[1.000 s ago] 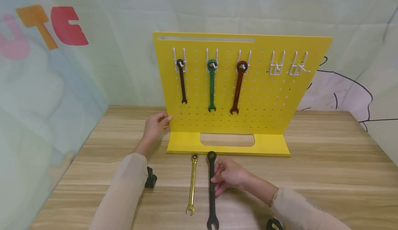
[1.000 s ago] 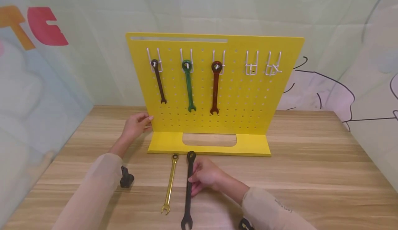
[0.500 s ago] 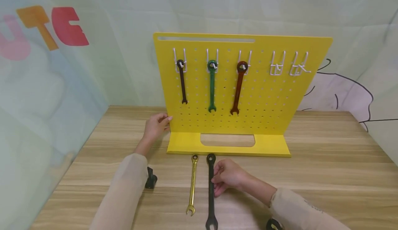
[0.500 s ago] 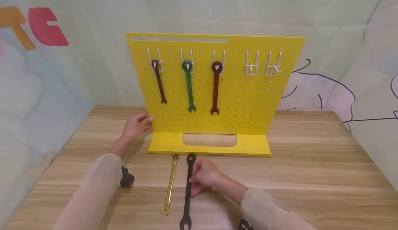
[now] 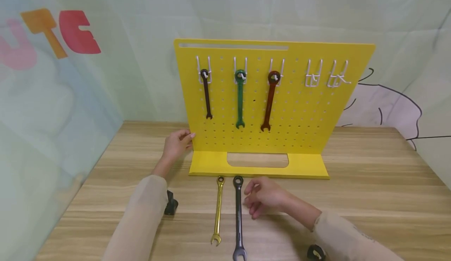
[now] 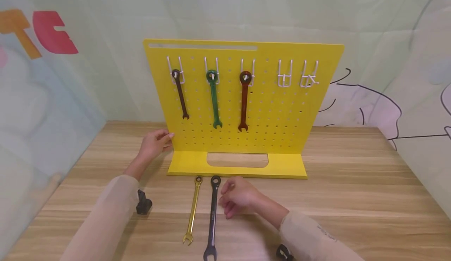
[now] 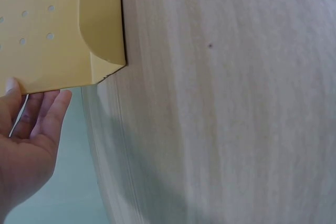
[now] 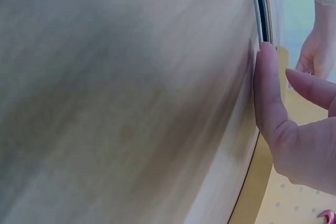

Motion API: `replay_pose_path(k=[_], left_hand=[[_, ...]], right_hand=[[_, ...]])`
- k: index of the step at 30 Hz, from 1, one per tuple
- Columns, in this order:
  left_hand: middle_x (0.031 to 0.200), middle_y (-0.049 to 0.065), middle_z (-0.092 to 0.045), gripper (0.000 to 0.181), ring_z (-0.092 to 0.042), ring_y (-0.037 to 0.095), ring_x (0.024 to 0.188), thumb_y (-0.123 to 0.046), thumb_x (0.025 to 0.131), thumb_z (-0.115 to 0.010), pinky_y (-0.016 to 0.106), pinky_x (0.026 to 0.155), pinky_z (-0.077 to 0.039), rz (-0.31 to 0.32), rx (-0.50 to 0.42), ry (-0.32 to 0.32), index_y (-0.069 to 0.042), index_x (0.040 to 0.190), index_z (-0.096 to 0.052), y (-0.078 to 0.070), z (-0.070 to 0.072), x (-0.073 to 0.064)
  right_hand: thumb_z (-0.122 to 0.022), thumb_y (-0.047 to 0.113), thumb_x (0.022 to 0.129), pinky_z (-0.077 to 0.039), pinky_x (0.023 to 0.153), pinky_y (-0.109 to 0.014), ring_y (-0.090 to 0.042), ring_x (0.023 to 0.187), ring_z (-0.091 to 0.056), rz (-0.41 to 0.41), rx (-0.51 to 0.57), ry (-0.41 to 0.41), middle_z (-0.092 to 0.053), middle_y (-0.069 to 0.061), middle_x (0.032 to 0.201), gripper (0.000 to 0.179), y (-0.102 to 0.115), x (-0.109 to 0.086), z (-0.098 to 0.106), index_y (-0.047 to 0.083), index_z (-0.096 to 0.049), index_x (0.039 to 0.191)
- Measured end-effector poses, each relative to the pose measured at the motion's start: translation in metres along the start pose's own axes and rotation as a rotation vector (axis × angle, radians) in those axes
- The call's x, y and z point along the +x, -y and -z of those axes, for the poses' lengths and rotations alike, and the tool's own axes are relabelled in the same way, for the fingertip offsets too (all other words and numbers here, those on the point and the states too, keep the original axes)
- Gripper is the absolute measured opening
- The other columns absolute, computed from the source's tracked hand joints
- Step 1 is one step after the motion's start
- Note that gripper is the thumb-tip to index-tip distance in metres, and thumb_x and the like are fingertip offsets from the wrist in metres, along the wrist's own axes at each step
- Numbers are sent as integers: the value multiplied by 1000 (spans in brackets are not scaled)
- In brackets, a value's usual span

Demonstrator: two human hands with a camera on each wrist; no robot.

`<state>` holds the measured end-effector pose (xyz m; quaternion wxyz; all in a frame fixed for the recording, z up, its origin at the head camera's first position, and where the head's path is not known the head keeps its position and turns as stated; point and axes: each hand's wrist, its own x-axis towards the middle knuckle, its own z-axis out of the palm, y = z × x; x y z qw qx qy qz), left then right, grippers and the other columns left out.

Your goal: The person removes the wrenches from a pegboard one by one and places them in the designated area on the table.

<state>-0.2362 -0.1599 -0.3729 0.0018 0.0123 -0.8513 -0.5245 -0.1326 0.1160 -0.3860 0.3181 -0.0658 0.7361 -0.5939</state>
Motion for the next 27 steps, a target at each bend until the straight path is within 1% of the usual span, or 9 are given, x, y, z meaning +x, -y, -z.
replay_pose_path(k=[4,8,12,18,21,24,27], left_hand=[[96,19,-58,26,-58,31,91,-17,95,-50,37,80,-53,6,-3,3,7,102,-58,1,0,0],[96,20,-58,26,-58,31,92,-16,95,-51,37,80,-53,7,-8,1,8,103,-58,2,0,0],[97,20,-58,26,-58,31,91,-16,95,-51,36,80,-53,8,-9,-3,8,103,-58,2,0,0],[96,18,-58,26,-58,29,90,-17,95,-51,37,80,-53,9,6,-4,7,102,-58,3,0,1],[96,18,-58,27,-58,29,90,-18,95,-51,37,80,-53,9,7,-3,6,102,-58,4,-1,2],[96,18,-58,27,-58,29,90,-19,94,-51,36,80,-53,10,6,-5,6,101,-58,4,-1,3],[96,18,-58,27,-58,29,90,-19,94,-51,36,80,-53,7,6,-7,6,101,-58,4,0,4]], right_hand=[[-59,-7,81,-57,57,-39,-25,60,-61,6,-28,5,-60,-20,77,20,3,1,7,-9,-50,99],[-58,-8,81,-57,57,-40,-26,62,-61,12,-60,-6,-60,-19,79,21,7,3,13,-9,-50,100],[-59,-6,82,-57,59,-39,-26,64,-62,30,-109,-29,-62,-17,81,19,10,5,19,-7,-52,100],[-56,-7,81,-57,62,-36,-25,68,-63,76,-175,-28,-63,-14,82,16,16,5,31,-6,-54,97],[-55,-7,82,-57,64,-38,-27,70,-63,88,-193,-40,-63,-15,84,18,21,6,38,-8,-53,99],[-58,-4,83,-56,67,-40,-27,71,-63,82,-210,-68,-64,-17,86,21,26,7,44,-9,-52,103],[-60,-2,84,-55,71,-43,-28,74,-62,70,-199,-89,-62,-21,89,26,33,8,50,-10,-50,107]])
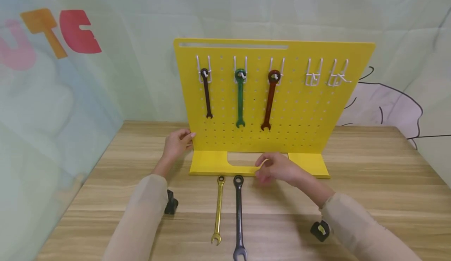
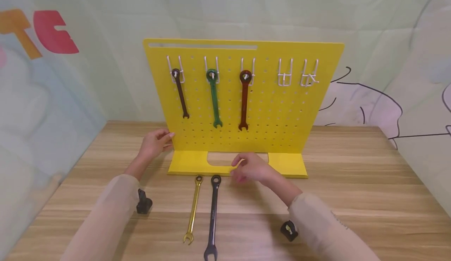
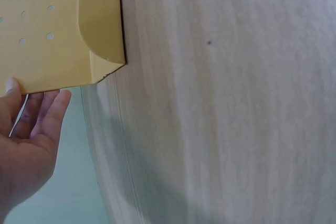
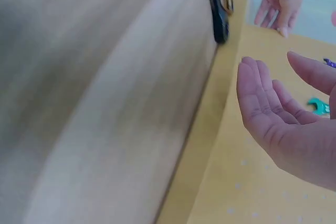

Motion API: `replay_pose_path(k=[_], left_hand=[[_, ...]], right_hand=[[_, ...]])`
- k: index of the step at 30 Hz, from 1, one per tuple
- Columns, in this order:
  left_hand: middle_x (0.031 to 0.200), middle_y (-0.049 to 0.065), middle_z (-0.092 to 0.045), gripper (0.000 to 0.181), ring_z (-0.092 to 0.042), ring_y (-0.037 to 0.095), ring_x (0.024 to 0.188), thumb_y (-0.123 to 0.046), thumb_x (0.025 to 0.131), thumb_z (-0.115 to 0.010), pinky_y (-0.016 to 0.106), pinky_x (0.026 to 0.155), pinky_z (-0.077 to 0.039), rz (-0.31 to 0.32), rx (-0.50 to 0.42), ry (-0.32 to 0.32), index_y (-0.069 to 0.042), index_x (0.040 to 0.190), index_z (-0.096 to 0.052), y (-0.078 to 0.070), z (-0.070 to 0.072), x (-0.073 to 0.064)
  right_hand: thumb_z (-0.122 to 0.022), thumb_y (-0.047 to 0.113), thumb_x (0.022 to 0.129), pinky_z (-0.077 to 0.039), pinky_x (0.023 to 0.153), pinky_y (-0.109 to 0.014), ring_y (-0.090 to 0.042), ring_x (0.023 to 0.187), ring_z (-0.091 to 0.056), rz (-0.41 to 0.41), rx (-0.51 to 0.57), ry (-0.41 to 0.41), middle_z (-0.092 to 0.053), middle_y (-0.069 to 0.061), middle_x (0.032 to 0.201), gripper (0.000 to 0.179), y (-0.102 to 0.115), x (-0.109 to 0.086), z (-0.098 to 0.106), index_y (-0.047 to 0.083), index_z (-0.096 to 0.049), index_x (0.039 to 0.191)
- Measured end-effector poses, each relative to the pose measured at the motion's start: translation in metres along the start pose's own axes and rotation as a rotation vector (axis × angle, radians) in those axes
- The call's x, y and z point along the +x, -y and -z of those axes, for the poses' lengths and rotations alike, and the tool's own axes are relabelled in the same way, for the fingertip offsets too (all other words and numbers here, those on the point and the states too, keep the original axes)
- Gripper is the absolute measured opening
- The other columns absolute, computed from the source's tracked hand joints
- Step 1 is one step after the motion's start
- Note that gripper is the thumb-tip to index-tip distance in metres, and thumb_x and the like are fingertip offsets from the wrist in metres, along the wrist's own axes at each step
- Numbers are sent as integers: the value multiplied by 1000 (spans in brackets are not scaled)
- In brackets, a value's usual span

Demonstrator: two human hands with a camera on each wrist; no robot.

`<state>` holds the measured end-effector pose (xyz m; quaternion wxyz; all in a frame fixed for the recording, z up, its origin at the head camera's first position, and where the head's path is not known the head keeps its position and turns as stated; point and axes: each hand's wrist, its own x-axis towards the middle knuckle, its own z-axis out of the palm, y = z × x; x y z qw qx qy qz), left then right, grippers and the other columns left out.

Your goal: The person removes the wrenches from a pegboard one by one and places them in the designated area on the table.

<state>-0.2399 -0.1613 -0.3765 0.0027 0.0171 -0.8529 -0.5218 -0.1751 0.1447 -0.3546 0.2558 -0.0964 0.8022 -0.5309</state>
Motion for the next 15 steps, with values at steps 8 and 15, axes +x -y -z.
replay_pose_path(k=[8,15], left_hand=[[94,17,-58,27,-58,28,88,-19,94,-51,37,80,-53,0,-1,3,6,102,-58,0,0,1],[92,16,-58,28,-58,29,89,-20,94,-51,36,79,-54,-4,8,4,5,102,-58,1,0,2]], right_hand=[[-58,3,88,-54,76,-43,-35,82,-61,19,-7,-23,-60,-23,94,27,17,1,21,-9,-47,109],[-55,1,90,-53,79,-45,-28,80,-62,66,-7,-69,-62,-18,92,29,31,0,40,-12,-43,113]])
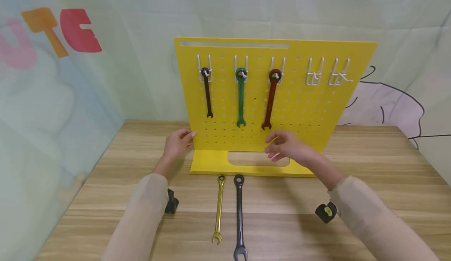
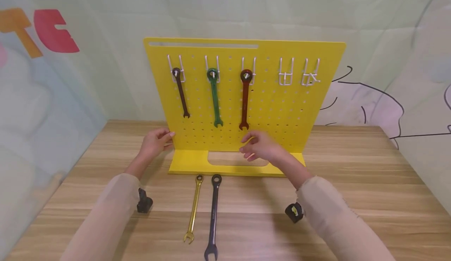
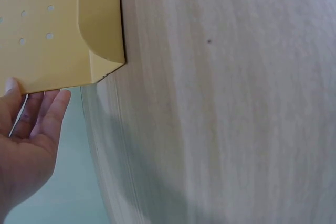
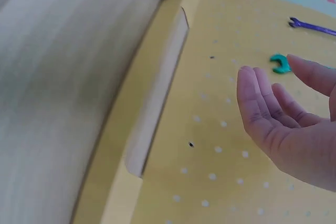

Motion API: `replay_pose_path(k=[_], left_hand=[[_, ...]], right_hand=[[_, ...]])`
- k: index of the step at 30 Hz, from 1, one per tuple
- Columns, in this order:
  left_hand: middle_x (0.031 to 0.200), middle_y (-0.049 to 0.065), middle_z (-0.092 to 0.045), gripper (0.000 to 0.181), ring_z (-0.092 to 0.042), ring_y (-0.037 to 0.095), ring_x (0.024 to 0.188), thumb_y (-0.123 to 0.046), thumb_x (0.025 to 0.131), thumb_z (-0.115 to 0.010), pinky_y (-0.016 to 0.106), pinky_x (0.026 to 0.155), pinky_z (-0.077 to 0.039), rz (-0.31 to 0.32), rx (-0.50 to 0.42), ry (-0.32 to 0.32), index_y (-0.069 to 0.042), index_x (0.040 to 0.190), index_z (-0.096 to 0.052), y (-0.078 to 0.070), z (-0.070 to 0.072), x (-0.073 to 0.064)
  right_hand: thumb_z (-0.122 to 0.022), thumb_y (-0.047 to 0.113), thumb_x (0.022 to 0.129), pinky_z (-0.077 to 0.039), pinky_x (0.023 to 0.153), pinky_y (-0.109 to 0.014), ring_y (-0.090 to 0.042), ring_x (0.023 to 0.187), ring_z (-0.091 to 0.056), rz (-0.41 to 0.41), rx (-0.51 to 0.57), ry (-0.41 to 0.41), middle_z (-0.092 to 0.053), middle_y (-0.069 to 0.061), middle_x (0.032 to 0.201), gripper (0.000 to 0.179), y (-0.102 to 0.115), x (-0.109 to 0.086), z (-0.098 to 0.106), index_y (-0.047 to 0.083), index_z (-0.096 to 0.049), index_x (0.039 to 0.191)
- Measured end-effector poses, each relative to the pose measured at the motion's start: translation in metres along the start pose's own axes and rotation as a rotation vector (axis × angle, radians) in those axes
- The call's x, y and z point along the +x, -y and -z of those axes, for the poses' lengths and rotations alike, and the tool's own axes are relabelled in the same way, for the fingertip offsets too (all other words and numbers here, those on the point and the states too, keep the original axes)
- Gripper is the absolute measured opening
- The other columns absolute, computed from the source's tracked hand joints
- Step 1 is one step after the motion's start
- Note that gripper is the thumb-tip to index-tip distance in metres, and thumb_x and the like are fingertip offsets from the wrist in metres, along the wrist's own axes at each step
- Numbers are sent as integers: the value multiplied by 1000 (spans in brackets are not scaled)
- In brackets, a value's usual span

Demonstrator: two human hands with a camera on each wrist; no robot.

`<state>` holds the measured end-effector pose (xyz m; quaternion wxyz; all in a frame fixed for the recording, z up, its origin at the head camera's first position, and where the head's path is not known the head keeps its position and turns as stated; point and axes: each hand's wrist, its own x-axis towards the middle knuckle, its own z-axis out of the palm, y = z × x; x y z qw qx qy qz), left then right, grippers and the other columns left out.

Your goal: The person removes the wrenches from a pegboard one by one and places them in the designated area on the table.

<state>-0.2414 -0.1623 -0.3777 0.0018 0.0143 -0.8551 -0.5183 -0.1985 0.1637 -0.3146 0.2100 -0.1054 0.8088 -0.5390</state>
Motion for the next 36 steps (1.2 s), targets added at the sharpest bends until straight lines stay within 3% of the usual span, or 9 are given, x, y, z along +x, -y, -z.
replay_pose_path(k=[5,9,17,26,36], left_hand=[[91,16,-58,28,-59,33,90,-20,94,-51,36,78,-54,-5,2,0,6,102,-59,0,0,0],[90,17,-58,28,-59,34,89,-19,94,-52,37,78,-54,-13,6,-1,7,101,-59,0,0,0],[90,17,-59,27,-59,32,88,-17,94,-52,37,78,-54,-22,-1,-8,7,100,-60,-2,0,-1],[91,19,-59,27,-59,33,89,-17,94,-52,38,79,-53,-29,-12,-8,8,101,-60,-2,-1,-2],[92,18,-59,28,-58,31,89,-18,95,-51,38,80,-53,-19,-7,-9,8,102,-59,-3,1,-2]], right_hand=[[-54,0,90,-54,78,-40,-22,81,-60,23,8,-32,-59,-19,97,33,8,-1,12,-13,-41,118],[-53,1,91,-54,78,-35,-24,87,-59,36,9,-51,-53,-26,107,35,13,-2,20,-10,-40,121],[-53,4,91,-49,87,-46,-40,106,-49,100,18,-84,-49,-27,118,39,25,-3,34,-6,-37,126],[-58,15,91,-42,94,-49,-36,112,-48,174,14,-117,-45,-20,129,50,37,-8,45,2,-34,133],[-58,9,90,-42,95,-47,-34,111,-49,211,57,-157,-46,-16,128,48,48,-6,45,6,-36,133]])
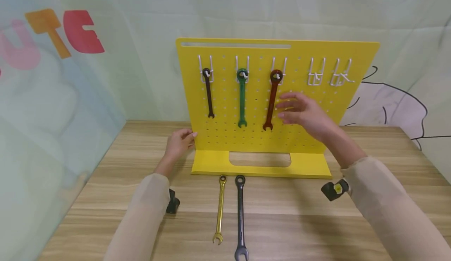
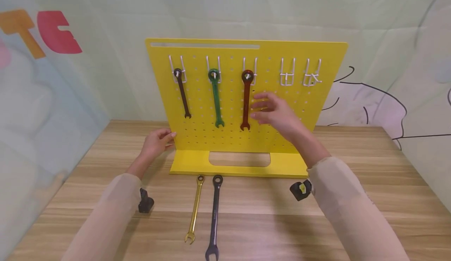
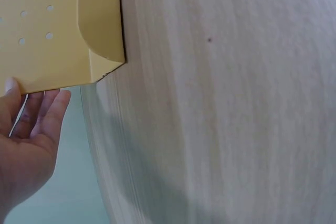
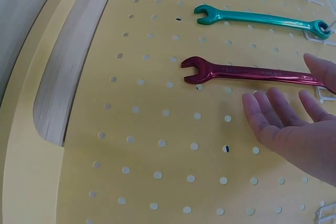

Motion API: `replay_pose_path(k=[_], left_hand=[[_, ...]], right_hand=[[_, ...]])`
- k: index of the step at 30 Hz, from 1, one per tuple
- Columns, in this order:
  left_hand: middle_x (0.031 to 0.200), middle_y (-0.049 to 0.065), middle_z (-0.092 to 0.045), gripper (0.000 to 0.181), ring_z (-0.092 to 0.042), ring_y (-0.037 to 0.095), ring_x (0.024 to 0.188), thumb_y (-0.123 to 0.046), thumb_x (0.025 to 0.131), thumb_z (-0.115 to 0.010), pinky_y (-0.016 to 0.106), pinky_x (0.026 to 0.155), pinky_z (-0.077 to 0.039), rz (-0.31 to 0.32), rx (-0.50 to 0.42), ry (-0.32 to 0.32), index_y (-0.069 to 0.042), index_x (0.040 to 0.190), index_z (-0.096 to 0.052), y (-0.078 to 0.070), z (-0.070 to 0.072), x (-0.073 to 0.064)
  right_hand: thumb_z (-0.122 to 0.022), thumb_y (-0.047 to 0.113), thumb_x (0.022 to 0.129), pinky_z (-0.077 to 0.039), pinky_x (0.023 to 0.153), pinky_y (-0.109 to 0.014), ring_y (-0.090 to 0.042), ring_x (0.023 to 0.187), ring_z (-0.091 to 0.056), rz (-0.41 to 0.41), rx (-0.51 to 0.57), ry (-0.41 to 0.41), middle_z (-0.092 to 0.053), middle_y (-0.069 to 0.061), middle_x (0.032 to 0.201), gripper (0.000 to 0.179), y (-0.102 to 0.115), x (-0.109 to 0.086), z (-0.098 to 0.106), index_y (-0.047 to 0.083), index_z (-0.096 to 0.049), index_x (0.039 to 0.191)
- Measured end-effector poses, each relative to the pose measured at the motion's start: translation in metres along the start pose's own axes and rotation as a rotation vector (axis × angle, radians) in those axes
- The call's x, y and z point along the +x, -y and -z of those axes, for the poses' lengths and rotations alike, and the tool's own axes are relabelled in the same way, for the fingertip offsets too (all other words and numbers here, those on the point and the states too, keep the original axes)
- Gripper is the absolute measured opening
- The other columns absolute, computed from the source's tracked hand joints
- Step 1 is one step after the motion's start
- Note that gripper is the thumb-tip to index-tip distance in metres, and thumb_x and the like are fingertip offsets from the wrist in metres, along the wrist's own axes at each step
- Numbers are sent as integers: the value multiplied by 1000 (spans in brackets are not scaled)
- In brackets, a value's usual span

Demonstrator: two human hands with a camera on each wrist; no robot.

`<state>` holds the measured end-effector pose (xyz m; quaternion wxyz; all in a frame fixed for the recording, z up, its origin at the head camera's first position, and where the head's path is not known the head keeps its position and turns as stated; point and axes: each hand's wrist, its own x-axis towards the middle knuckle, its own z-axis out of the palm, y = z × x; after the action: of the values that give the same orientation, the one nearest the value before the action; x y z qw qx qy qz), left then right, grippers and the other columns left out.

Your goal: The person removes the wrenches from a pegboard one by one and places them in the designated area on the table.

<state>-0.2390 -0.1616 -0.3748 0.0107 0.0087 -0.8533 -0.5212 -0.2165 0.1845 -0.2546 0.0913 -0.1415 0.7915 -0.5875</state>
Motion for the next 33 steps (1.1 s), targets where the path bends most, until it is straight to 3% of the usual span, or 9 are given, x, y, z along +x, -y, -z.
replay_pose_path(k=[23,33], left_hand=[[93,18,-59,27,-58,26,85,-18,94,-51,38,80,-53,15,0,-5,7,102,-60,-2,-1,-1],[90,17,-59,27,-58,30,85,-17,94,-52,39,79,-53,2,-5,-9,7,100,-60,0,-1,-1]], right_hand=[[-56,1,89,-47,91,-38,-28,112,-48,6,25,-35,-47,-15,126,49,2,10,-6,7,-35,133],[-56,-1,88,-47,91,-36,-27,108,-49,4,27,-40,-47,-15,123,50,1,12,-8,7,-36,133]])
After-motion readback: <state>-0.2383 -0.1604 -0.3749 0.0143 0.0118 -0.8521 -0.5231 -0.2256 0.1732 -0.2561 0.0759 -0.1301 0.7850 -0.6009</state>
